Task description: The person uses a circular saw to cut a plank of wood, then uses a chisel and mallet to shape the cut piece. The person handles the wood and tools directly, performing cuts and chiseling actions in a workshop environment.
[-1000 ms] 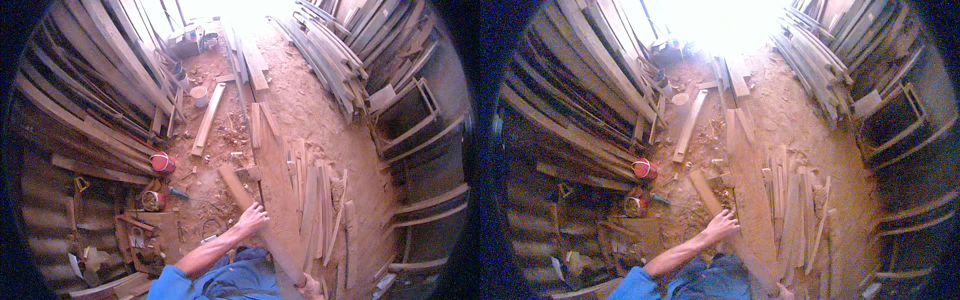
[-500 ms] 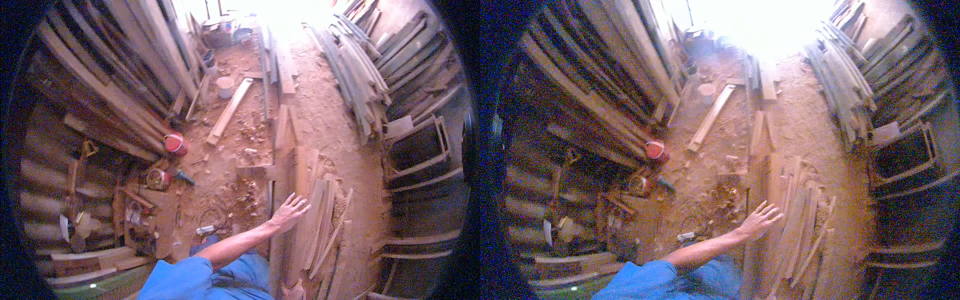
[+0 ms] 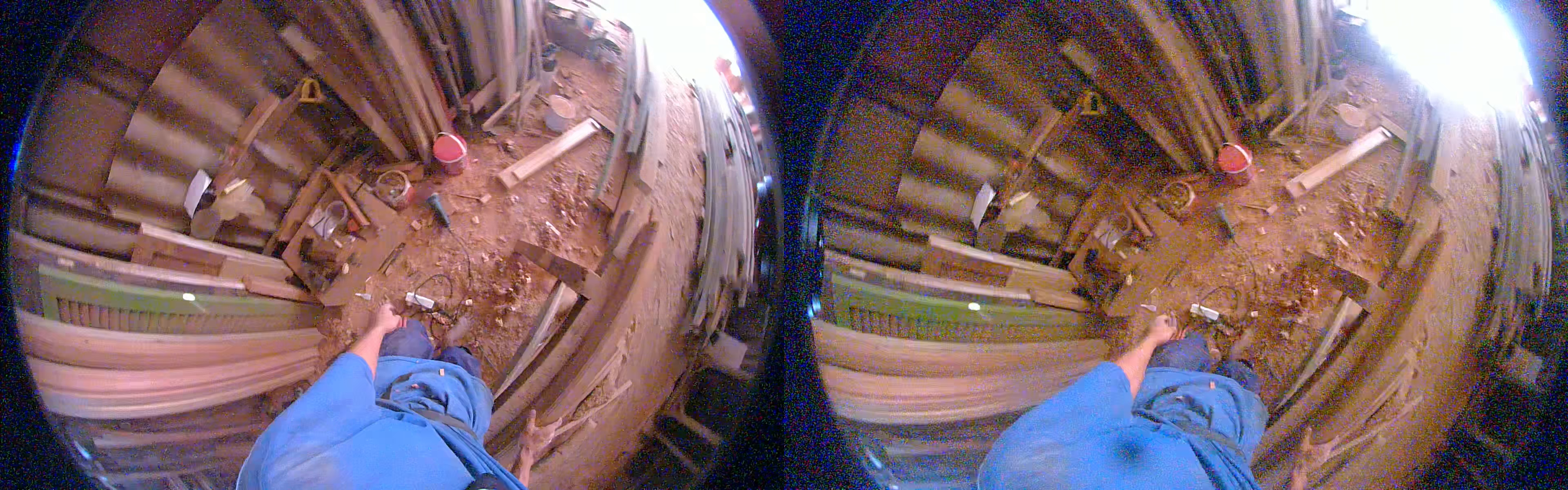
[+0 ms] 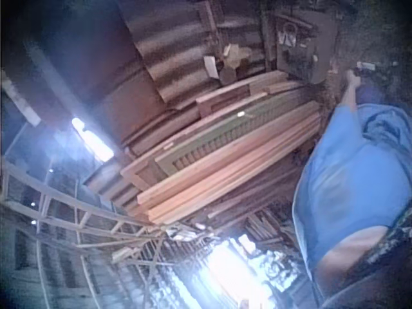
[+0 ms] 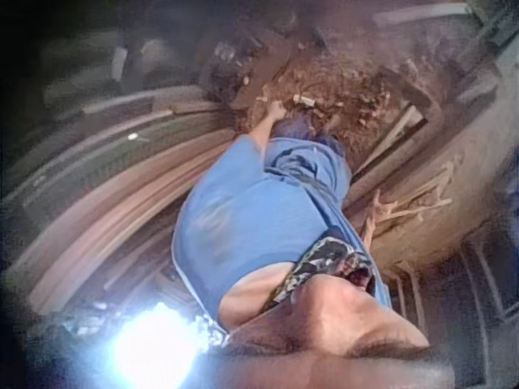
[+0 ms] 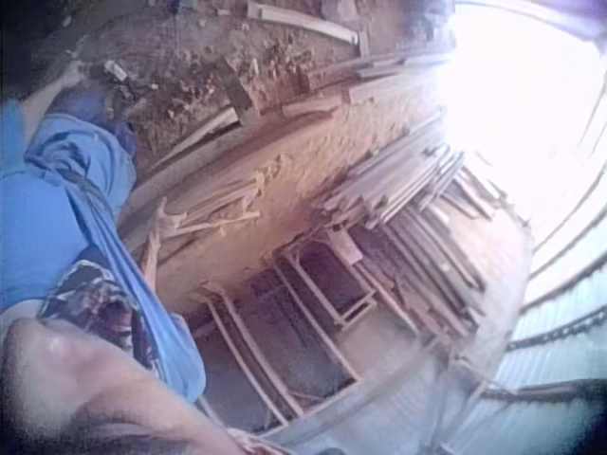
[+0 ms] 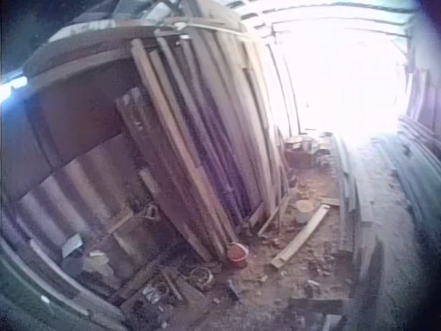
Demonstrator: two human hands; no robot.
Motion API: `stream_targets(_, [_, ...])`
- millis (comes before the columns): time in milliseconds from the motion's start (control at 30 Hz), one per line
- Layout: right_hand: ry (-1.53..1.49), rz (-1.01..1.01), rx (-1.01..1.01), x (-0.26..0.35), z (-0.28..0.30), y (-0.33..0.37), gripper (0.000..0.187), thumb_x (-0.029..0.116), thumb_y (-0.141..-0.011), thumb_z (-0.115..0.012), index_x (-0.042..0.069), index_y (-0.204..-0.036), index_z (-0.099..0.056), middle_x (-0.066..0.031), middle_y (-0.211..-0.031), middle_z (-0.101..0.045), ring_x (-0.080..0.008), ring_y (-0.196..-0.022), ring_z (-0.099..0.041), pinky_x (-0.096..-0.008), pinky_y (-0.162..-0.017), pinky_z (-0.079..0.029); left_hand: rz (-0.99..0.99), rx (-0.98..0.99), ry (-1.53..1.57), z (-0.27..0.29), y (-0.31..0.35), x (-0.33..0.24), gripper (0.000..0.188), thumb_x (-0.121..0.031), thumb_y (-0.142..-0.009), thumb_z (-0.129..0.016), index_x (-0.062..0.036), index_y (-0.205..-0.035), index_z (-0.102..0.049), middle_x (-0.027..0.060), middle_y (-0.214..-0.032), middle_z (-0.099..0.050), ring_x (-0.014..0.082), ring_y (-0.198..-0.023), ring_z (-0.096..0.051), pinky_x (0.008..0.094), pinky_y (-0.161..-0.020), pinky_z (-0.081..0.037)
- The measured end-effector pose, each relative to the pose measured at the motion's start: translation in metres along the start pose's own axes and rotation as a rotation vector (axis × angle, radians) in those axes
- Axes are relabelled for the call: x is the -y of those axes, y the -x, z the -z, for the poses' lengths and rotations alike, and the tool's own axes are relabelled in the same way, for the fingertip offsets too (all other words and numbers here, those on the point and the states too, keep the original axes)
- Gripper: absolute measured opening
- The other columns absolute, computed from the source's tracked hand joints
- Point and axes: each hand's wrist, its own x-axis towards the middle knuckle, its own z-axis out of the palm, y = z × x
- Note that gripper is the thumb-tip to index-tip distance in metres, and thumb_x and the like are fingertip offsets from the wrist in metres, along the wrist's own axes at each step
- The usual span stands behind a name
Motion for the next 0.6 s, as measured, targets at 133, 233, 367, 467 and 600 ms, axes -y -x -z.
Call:
stream_targets(133, [-0.233,0.386,-0.221,0.030,0.016,-0.022,0.085,0.040,-0.087,-0.080,-0.005,-0.147,-0.039,-0.0287,-0.156,-0.033,-0.0457,-0.128,-0.053,-0.0496,-0.106,-0.047,0.141,-0.003,0.194,-0.018,0.004,0.085,0.037,-0.027,-0.075,-0.074,-0.0042,-0.104,-0.072,0.0171,-0.108,-0.074,0.0287,-0.100,-0.071,0.0413,-0.090,-0.056])
stream_targets(233, [-0.052,0.637,-0.447,0.098,0.021,-0.053,0.065,0.029,-0.093,-0.075,0.000,-0.143,-0.046,-0.0242,-0.142,-0.047,-0.0395,-0.120,-0.057,-0.0493,-0.101,-0.049,-0.122,0.367,0.284,-0.025,0.013,0.108,0.059,-0.050,-0.078,-0.073,-0.0029,-0.113,-0.070,0.0170,-0.121,-0.071,0.0261,-0.111,-0.067,0.0424,-0.102,-0.051])
stream_targets(367, [-0.510,0.602,0.045,0.236,-0.053,-0.079,0.025,0.007,-0.098,-0.064,-0.002,-0.121,-0.061,-0.0063,-0.096,-0.065,-0.0191,-0.082,-0.063,-0.0295,-0.073,-0.053,-0.014,0.602,-0.138,-0.027,0.008,0.124,0.099,-0.071,-0.072,-0.073,-0.0056,-0.144,-0.055,0.0223,-0.144,-0.057,0.0401,-0.139,-0.047,0.0500,-0.117,-0.037])
stream_targets(467, [-0.123,0.770,0.291,0.327,-0.161,-0.049,0.020,0.005,-0.093,-0.058,0.003,-0.111,-0.068,-0.0077,-0.090,-0.069,-0.0207,-0.072,-0.063,-0.0334,-0.067,-0.052,-0.016,0.610,-0.250,-0.025,0.003,0.156,0.108,-0.074,-0.072,-0.070,-0.0102,-0.154,-0.042,0.0184,-0.163,-0.032,0.0423,-0.155,-0.007,0.0734,-0.118,-0.003])
stream_targets(600, [0.215,1.022,0.688,0.422,-0.368,0.014,0.045,0.010,-0.086,-0.063,0.008,-0.131,-0.058,-0.0223,-0.120,-0.066,-0.0444,-0.113,-0.060,-0.0499,-0.096,-0.050,0.217,0.267,0.049,-0.029,0.008,0.224,0.121,-0.049,-0.075,-0.080,-0.0228,-0.165,-0.003,0.0165,-0.170,-0.008,0.0455,-0.155,-0.006,0.0645,-0.122,-0.005])
